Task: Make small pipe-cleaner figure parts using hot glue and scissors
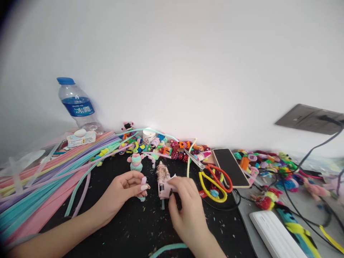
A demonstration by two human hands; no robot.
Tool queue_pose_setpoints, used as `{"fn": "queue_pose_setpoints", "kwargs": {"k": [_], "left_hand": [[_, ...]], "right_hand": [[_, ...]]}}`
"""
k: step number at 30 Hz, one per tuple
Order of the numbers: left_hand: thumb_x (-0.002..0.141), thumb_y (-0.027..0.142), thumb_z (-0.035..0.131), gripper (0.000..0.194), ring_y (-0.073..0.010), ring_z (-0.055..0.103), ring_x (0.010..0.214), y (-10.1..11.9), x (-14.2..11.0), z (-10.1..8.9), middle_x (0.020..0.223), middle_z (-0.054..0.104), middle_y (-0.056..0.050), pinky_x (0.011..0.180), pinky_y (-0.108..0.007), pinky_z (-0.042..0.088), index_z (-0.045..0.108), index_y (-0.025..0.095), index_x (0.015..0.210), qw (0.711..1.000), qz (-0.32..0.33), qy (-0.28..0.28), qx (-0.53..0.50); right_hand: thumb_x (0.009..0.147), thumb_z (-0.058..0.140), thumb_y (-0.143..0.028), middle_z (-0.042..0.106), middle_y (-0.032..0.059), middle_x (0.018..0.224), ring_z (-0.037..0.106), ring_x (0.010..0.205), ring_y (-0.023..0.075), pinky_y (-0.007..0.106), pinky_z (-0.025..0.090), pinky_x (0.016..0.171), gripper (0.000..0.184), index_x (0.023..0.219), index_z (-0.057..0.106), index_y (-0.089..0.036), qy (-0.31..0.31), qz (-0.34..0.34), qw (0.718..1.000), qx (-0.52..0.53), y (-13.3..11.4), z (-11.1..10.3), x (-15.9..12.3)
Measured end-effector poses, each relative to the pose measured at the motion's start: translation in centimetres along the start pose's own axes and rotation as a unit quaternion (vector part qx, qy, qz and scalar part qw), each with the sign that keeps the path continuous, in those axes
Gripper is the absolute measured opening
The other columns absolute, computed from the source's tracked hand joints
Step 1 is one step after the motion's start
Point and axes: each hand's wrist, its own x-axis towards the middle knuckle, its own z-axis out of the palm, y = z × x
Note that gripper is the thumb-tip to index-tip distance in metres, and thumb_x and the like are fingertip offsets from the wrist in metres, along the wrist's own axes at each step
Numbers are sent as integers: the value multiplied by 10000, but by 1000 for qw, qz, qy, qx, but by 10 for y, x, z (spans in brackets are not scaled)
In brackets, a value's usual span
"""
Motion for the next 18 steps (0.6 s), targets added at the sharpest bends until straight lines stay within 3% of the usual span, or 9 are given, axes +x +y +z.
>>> {"fn": "queue_pose_setpoints", "kwargs": {"k": [4,9,14,18], "left_hand": [[695,195,711,193,-105,601,588,1,0,0,636,643,25,582,-207,468,555,153,801,1000,-11,-9,-15],[691,198,717,231,-116,614,640,-1,1,0,682,670,14,612,-215,469,504,169,777,999,-26,-16,-30],[699,204,712,209,-130,632,731,-4,2,-2,777,695,-17,663,-216,470,536,163,803,999,-35,-8,-26],[699,222,717,211,-130,639,742,-5,2,-3,782,698,-22,656,-200,461,553,159,816,998,-45,-5,-33]], "right_hand": [[695,472,-26,489,110,1173,430,1072,270,431,364,914,521,1196,459,-167,-42,47,991,-118,16,6,2],[655,507,-41,548,98,1062,455,968,275,420,390,842,533,1174,510,-159,-65,83,980,-169,20,12,4],[690,556,-99,624,59,888,495,815,251,370,403,716,359,1032,607,-195,-58,99,984,-139,23,6,8],[751,563,-193,614,41,757,521,688,202,304,400,614,120,846,636,-187,-37,89,995,-16,25,2,7]]}}
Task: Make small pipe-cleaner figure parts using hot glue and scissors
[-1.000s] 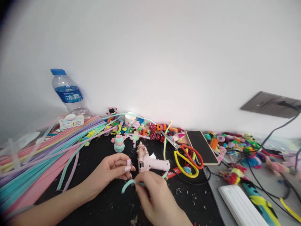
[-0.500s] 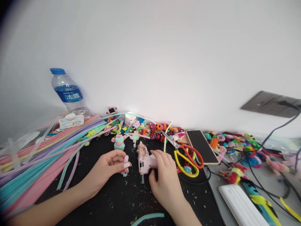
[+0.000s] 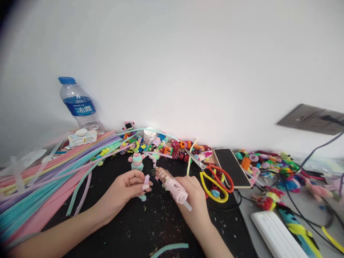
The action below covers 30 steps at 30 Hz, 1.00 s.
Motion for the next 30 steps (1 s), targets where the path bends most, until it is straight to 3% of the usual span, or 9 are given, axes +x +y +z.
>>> {"fn": "queue_pose_setpoints", "kwargs": {"k": [5,13,30], "left_hand": [[707,257,717,215,-130,640,725,2,-1,0,711,670,2,653,-206,471,547,162,799,1000,-16,1,-20],[694,255,730,234,-119,637,703,4,0,1,719,668,-5,639,-195,474,550,159,808,999,-30,-2,-41],[708,250,719,215,-116,634,688,3,-1,0,695,656,1,641,-202,477,552,157,807,999,-23,-11,-45]], "right_hand": [[708,579,-168,616,6,695,538,585,147,240,405,555,115,814,622,-177,-40,23,991,125,-2,0,-4],[694,589,-191,564,-18,591,467,513,125,220,360,489,39,718,582,-162,-48,57,986,151,-7,-1,-4],[708,579,-211,477,-38,554,397,496,112,216,327,470,87,658,521,-170,-54,67,982,166,-13,-3,-3]]}}
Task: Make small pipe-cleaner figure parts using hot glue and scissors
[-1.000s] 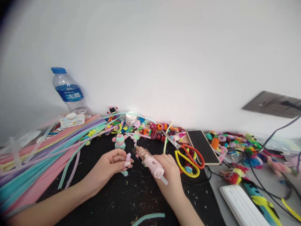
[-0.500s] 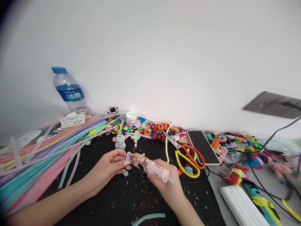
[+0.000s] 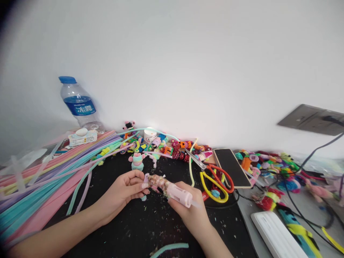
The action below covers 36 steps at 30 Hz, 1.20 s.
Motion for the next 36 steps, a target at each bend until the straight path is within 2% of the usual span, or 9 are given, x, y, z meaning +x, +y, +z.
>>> {"fn": "queue_pose_setpoints", "kwargs": {"k": [17,21,24,29,32,36], "left_hand": [[683,257,734,224,-125,630,670,3,-2,2,666,645,8,632,-209,470,561,159,786,1000,2,13,-4],[676,251,737,229,-127,630,659,2,-1,1,659,647,6,622,-210,469,560,157,786,1000,0,13,-5],[688,245,731,225,-120,631,662,1,0,1,681,655,0,624,-204,468,559,155,803,1000,2,10,-6],[704,245,723,217,-108,626,666,1,0,1,697,658,1,617,-189,462,560,156,814,1000,14,9,-10],[695,237,731,226,-106,624,656,3,-1,1,692,658,3,610,-188,463,558,158,818,1000,16,5,-23],[680,209,740,233,-101,620,625,5,-1,1,685,665,6,595,-187,470,549,161,803,999,14,-3,-41]], "right_hand": [[749,571,-240,474,-38,553,409,491,111,216,342,461,123,659,521,-172,5,-22,999,-35,4,1,2],[756,572,-242,541,-24,579,476,506,122,216,380,484,86,703,559,-175,10,-27,997,-73,6,0,1],[778,538,-225,621,11,690,558,589,151,232,424,550,70,801,591,-187,17,-26,993,-115,7,-1,0],[778,478,-162,621,79,997,575,870,241,344,448,733,331,1105,520,-197,24,-46,974,-218,8,-3,1],[729,483,-117,592,95,1013,535,933,268,411,420,808,448,1173,484,-178,26,-48,960,-274,9,-2,2],[700,494,-101,556,99,1043,486,989,287,471,373,871,495,1189,489,-184,38,-60,947,-314,6,-2,1]]}}
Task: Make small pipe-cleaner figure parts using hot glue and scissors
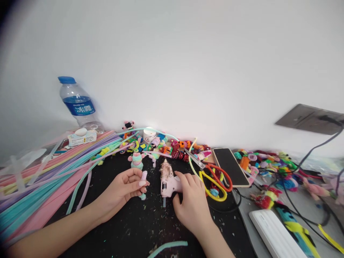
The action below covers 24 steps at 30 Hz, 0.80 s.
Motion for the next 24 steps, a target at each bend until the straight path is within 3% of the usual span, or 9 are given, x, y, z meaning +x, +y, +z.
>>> {"fn": "queue_pose_setpoints", "kwargs": {"k": [4,7,8,10,13,15,19,21,24], "left_hand": [[694,193,730,216,-90,621,611,1,1,-1,683,669,7,586,-176,473,545,161,800,1000,3,-9,-11],[691,184,733,216,-80,616,600,1,2,-2,687,671,8,570,-161,471,546,159,798,1000,2,-9,-19],[687,181,736,219,-76,614,594,1,2,-2,682,669,11,564,-155,469,548,158,797,1000,2,-8,-21],[684,175,739,221,-71,611,588,1,2,-2,675,667,16,559,-146,469,549,159,797,1000,3,-7,-26],[691,174,733,216,-70,615,595,2,3,-2,680,668,18,571,-146,475,547,160,799,1000,5,-7,-30],[695,174,730,215,-72,618,604,2,3,-2,686,668,14,576,-146,476,548,159,807,1000,4,-9,-28],[695,180,731,218,-72,619,605,0,4,-3,694,669,7,570,-147,474,548,155,811,1000,-1,-12,-22],[702,181,727,218,-72,620,606,0,3,-3,706,672,4,570,-149,474,544,153,817,1000,-5,-17,-18],[719,179,714,223,-75,623,620,-1,2,-3,743,684,-7,581,-158,474,534,154,848,999,-12,-27,-11]], "right_hand": [[744,548,-169,468,109,1174,414,1091,289,453,334,926,396,1138,520,-197,22,-76,995,53,-14,-11,-5],[729,643,-261,546,65,1022,473,962,232,353,383,842,307,1015,554,-194,-42,-199,969,137,-34,-11,-12],[735,658,-318,575,38,952,490,891,205,326,390,803,283,975,563,-201,-66,-252,954,152,-40,-7,-15],[850,568,-272,619,-21,873,499,820,157,284,375,751,66,905,571,-235,-87,-318,935,132,-51,10,-21],[894,499,-364,608,-68,684,473,672,129,257,334,596,197,752,546,-235,-87,-376,916,111,-59,41,-30],[890,507,-376,609,-87,655,467,639,113,250,330,579,270,675,507,-212,-105,-386,909,120,-60,54,-34],[900,500,-301,630,-47,712,526,681,110,213,388,619,210,714,538,-210,-154,-352,901,202,-55,42,-32],[855,563,-231,637,-30,741,562,662,84,157,415,605,91,773,554,-193,-211,-246,903,282,-52,25,-29],[818,565,-133,602,-32,653,557,602,96,172,418,579,51,809,567,-184,-163,-49,925,340,-43,4,-24]]}}
